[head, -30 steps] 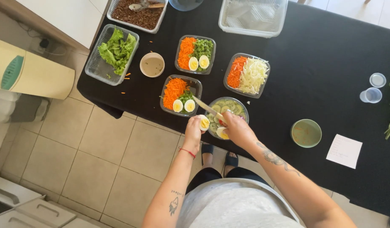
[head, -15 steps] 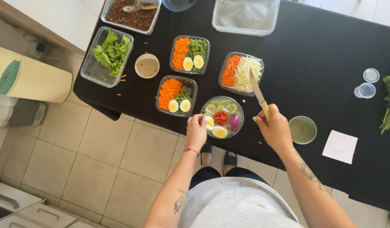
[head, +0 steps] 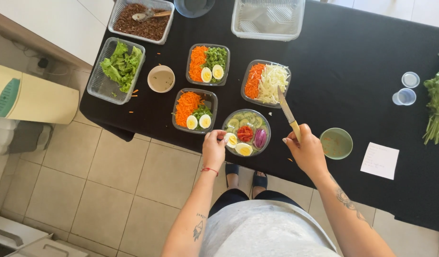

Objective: Peeling boiled eggs, slicing them with a knife, and adding them to salad containers.

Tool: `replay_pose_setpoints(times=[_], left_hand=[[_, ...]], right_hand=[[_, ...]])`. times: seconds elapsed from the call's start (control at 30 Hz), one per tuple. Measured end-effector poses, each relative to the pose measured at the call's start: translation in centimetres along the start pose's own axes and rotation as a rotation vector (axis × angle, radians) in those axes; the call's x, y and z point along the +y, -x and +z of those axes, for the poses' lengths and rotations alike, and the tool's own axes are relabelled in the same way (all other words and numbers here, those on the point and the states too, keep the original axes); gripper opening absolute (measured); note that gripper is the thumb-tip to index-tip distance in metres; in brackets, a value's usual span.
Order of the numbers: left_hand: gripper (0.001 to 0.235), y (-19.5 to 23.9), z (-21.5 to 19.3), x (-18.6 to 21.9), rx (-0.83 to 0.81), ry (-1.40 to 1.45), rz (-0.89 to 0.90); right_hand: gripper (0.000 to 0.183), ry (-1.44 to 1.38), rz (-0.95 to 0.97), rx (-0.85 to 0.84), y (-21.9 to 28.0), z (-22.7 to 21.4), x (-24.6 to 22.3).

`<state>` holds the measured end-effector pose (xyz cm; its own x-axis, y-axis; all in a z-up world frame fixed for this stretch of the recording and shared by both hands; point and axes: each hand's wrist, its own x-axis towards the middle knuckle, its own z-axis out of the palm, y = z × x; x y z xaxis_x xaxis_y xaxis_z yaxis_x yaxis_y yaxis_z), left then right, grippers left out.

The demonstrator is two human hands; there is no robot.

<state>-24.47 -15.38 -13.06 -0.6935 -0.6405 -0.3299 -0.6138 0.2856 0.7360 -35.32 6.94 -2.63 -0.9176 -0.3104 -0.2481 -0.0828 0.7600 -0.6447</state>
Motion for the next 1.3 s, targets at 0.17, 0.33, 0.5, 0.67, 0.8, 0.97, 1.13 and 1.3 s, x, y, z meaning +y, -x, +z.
replay_pose_setpoints(times=[0.17, 0.33, 0.5, 0.67, 0.8, 0.97, 1.13, 1.3], left_hand=[[0.022, -0.5, 0.0, -0.4, -0.024, -0.002, 0.004], [0.022, -0.2, -0.4, 1.1, -0.027, -0.067, 0.076], [0.029, -0.1, -1.1, 0.5, -0.023, -0.026, 0.052], [0.035, -0.1, -0.9, 0.4, -0.036, -0.002, 0.030], [0.036, 0.9, -2.2, 0.6, -0.008, 0.046, -0.002], [0.031, 4.1, -4.1, -2.3, 0.114, 0.258, -0.102], [0.042, 15.8, -6.0, -4.2, 0.336, 0.717, -0.433], [0.031, 28.9, -3.1, -11.2, 0.620, 1.158, -0.643]], right_hand=[[0.022, 0.002, 0.008, 0.000, 0.2, -0.1, 0.0], [0.023, -0.014, 0.004, 0.001, 0.2, 0.1, -0.2], [0.023, -0.019, 0.005, 0.016, 0.1, 0.0, -0.5], [0.023, -0.001, 0.016, 0.016, -0.1, -0.2, 0.0], [0.023, 0.031, 0.046, 0.006, 0.8, -1.3, 0.3], [0.026, 0.024, -0.017, 0.010, 2.0, -1.8, 2.8], [0.031, 0.249, -0.265, -0.238, 5.4, 0.4, 3.3], [0.033, 0.197, -0.612, -0.808, 9.8, 2.6, 2.4]])
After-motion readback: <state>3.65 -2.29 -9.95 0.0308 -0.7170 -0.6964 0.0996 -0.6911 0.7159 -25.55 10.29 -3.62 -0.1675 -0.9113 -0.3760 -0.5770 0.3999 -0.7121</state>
